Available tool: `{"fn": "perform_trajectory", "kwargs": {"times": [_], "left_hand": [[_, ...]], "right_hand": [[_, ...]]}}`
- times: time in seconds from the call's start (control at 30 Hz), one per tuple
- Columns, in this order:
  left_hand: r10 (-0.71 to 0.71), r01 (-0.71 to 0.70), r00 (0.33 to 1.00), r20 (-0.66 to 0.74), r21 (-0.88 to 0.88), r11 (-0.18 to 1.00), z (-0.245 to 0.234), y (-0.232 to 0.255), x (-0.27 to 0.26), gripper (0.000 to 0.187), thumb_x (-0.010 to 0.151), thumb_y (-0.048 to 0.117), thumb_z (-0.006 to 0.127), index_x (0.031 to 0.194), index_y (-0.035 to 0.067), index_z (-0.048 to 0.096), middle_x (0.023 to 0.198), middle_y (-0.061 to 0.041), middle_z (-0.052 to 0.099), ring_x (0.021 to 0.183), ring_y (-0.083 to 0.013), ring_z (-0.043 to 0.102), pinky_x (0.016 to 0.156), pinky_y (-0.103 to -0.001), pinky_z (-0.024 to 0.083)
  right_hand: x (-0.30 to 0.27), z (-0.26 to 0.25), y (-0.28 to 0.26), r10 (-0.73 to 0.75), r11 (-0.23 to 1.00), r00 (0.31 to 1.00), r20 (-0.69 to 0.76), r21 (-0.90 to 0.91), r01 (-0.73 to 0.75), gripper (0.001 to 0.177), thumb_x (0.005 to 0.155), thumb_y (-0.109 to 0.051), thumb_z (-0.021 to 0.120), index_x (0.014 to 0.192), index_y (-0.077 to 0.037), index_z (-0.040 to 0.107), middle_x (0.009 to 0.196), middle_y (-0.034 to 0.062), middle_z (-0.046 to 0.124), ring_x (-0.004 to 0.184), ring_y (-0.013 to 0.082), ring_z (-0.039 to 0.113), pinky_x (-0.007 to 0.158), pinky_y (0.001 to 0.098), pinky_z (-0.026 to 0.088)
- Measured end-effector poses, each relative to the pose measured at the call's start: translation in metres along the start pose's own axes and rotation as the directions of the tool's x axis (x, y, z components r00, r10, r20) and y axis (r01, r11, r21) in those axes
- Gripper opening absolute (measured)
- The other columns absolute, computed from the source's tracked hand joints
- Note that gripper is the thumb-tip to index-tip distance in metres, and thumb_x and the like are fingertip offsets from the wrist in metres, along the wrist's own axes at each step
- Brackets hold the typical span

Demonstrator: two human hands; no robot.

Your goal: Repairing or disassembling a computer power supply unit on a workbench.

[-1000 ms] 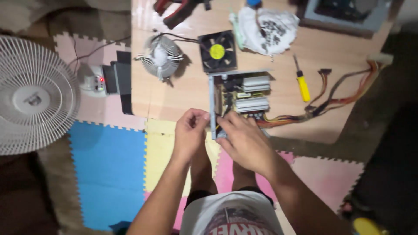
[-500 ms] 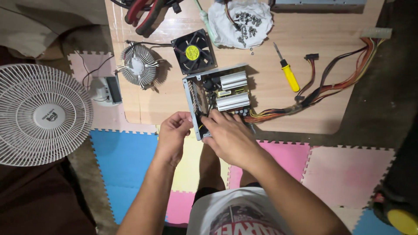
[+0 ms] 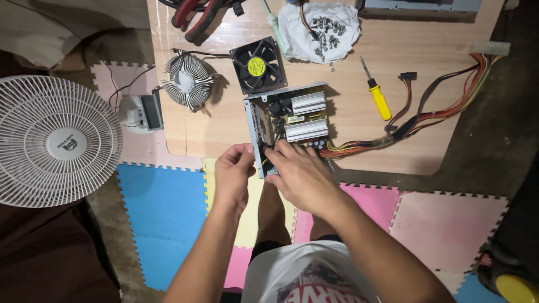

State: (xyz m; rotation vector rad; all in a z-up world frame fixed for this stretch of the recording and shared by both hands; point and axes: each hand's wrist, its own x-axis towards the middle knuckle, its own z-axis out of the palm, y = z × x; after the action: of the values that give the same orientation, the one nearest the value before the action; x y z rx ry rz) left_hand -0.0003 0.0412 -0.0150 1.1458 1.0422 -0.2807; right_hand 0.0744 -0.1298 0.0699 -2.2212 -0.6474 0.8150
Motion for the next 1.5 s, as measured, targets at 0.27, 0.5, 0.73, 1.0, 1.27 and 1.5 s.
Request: {"fn": "perform_trajectory", "kwargs": {"times": [0.27, 0.5, 0.73, 1.0, 1.27, 1.5], "left_hand": [[0.229, -0.229, 0.973, 0.012, 0.004, 0.973, 0.017, -0.002, -0.014, 0.013, 0.101, 0.014, 0.062, 0.103, 0.001, 0.065, 0.087, 0.0, 0.067, 0.073, -0.0049, 0.056, 0.065, -0.023, 0.048], [0.234, -0.252, 0.965, 0.117, 0.176, 0.952, 0.005, -0.002, -0.009, 0.017, 0.106, 0.018, 0.057, 0.1, 0.003, 0.061, 0.083, 0.0, 0.063, 0.071, -0.005, 0.053, 0.062, -0.023, 0.047], [0.235, -0.267, 0.955, 0.183, 0.177, 0.947, -0.002, 0.003, -0.007, 0.012, 0.105, 0.013, 0.059, 0.1, 0.003, 0.061, 0.085, 0.0, 0.064, 0.072, -0.0054, 0.054, 0.064, -0.023, 0.047], [0.29, -0.346, 0.932, 0.218, 0.292, 0.892, 0.008, 0.012, -0.02, 0.013, 0.108, 0.016, 0.047, 0.107, 0.005, 0.054, 0.083, 0.003, 0.055, 0.071, -0.0059, 0.048, 0.062, -0.024, 0.044], [0.277, -0.387, 0.915, 0.293, 0.443, 0.809, 0.006, 0.018, -0.011, 0.021, 0.111, 0.02, 0.041, 0.102, 0.005, 0.052, 0.074, -0.001, 0.049, 0.066, -0.0086, 0.044, 0.059, -0.027, 0.042], [0.236, -0.368, 0.918, 0.318, 0.462, 0.807, 0.007, 0.025, -0.014, 0.014, 0.11, 0.017, 0.041, 0.101, 0.007, 0.046, 0.074, -0.001, 0.047, 0.065, -0.0088, 0.044, 0.058, -0.027, 0.042]], "right_hand": [[0.001, -0.003, -0.003, 0.045, 0.999, 0.998, 0.035, 0.001, -0.045, 0.05, 0.087, -0.025, 0.071, 0.131, -0.003, 0.06, 0.119, 0.014, 0.059, 0.109, 0.0368, 0.059, 0.093, 0.0501, 0.043], [0.0, 0.0, -0.003, -0.002, 0.999, 1.0, 0.01, -0.036, 0.002, 0.049, 0.087, -0.022, 0.071, 0.129, -0.001, 0.06, 0.115, 0.0145, 0.059, 0.111, 0.0336, 0.059, 0.092, 0.049, 0.043], [0.0, 0.001, -0.001, -0.014, 0.999, 1.0, -0.003, -0.038, 0.014, 0.048, 0.086, -0.022, 0.071, 0.128, 0.0, 0.06, 0.115, 0.0148, 0.058, 0.11, 0.0333, 0.059, 0.092, 0.0498, 0.042], [0.001, -0.003, -0.001, 0.033, 0.999, 0.998, 0.057, 0.01, -0.033, 0.051, 0.087, -0.022, 0.071, 0.131, -0.001, 0.058, 0.116, 0.0142, 0.058, 0.109, 0.0322, 0.06, 0.09, 0.0507, 0.042], [-0.001, -0.001, -0.001, -0.006, 0.999, 0.999, 0.039, -0.04, 0.007, 0.047, 0.089, -0.022, 0.069, 0.129, -0.001, 0.059, 0.116, 0.0145, 0.058, 0.11, 0.0321, 0.059, 0.091, 0.0494, 0.042], [0.0, -0.001, -0.002, 0.009, 0.997, 0.998, 0.067, -0.073, -0.004, 0.047, 0.089, -0.023, 0.069, 0.129, -0.001, 0.059, 0.117, 0.0137, 0.057, 0.111, 0.0316, 0.059, 0.09, 0.0501, 0.043]]}}
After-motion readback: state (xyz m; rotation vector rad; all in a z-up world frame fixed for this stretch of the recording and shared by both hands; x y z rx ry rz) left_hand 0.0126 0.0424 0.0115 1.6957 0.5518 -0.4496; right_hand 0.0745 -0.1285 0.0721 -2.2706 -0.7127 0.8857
